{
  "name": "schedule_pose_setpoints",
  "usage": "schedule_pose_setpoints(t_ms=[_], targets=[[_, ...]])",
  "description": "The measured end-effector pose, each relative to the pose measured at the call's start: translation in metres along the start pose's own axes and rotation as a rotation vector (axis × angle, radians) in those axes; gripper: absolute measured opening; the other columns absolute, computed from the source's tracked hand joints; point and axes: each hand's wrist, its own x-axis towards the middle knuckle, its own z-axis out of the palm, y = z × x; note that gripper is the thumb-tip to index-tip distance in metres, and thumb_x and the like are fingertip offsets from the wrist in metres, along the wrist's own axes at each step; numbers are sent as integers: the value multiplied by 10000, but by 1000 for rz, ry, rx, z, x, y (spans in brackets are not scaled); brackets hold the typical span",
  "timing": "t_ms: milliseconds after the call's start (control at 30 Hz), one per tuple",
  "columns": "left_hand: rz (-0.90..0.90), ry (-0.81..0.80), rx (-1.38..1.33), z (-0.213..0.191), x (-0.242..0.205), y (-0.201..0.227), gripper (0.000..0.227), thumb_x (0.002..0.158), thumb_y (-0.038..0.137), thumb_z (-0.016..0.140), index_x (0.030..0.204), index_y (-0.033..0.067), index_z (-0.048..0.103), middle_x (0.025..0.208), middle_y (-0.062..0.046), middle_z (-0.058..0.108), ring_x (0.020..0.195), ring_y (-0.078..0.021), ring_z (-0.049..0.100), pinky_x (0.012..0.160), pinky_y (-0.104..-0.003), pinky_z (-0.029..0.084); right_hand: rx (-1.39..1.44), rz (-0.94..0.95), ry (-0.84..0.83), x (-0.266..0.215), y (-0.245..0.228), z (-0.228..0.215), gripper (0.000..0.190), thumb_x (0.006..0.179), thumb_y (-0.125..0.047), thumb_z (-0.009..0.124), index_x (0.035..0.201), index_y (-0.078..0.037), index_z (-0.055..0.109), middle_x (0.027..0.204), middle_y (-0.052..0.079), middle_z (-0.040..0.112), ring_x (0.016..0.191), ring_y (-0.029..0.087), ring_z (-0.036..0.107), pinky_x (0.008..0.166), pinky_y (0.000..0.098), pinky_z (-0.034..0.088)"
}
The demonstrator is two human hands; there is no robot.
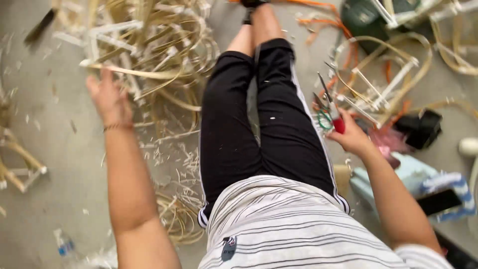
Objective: Assembling and trimming wooden or bamboo frame components using pliers and connectors.
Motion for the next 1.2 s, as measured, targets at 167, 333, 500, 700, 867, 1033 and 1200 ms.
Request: schedule_pose_setpoints(t_ms=[167, 333, 500, 700, 867, 1033, 1200], targets=[[76, -147, 1235, 102, -73, -43, 825, 1010, 372, 734, 1611, 11, 300, 1666, -204, 371, 1554, -354, 358, 1281, -453, 289, -580, -2, 164, 48, 91, 26, 864, 719, -438, 806, 1462, -129, 489, 1273, 273, 610, 1165, 437, 618, 1003, 507, 506], [213, -379, 1577, 159, -134, -114, 805, 899, 477, 723, 1540, 94, 422, 1597, -227, 349, 1463, -536, 254, 1173, -615, 261, -536, 75, 146, 76, 106, 60, 785, 791, -523, 753, 1456, -174, 524, 1375, 219, 562, 1280, 427, 539, 1067, 531, 432], [346, -335, 1852, 167, -142, -119, 709, 886, 515, 714, 1489, 195, 522, 1600, -156, 370, 1449, -558, 271, 1128, -677, 305, -322, -298, 506, 157, 122, 11, 681, 879, -457, 701, 1416, -57, 578, 1449, 255, 478, 1334, 446, 506, 1119, 484, 429], [345, -298, 1953, 177, -143, -121, 678, 893, 512, 694, 1470, 194, 534, 1578, -144, 392, 1445, -542, 284, 1116, -660, 319, -557, 43, 383, 235, 182, -38, 379, 943, -318, 674, 1201, -44, 720, 1600, 266, 339, 1292, 415, 525, 1066, 468, 428], [342, -280, 1898, 174, -146, -127, 657, 919, 513, 669, 1478, 190, 547, 1593, -131, 359, 1467, -522, 244, 1157, -661, 289, 156, -260, 817, 129, 52, -65, 238, 1093, -239, 661, 1013, -26, 592, 943, 104, 601, 859, 195, 551, 773, 330, 449], [361, -253, 1456, 187, -130, -116, 355, 1004, 438, 624, 1236, 178, 693, 1330, -110, 651, 1293, -336, 554, 1073, -494, 451, 494, -468, 512, 2, -60, -77, 214, 1009, -136, 702, 983, -110, 490, 939, -19, 537, 822, 25, 484, 734, 188, 427], [-718, -378, 519, 234, -117, -51, 608, 1043, 488, 321, 1196, 68, 733, 842, -52, 767, 540, -145, 548, 506, -284, 381, 463, -702, 78, -66, -125, -60, 348, 908, -111, 774, 1078, -131, 471, 1083, 9, 639, 890, 42, 535, 804, 205, 467]])
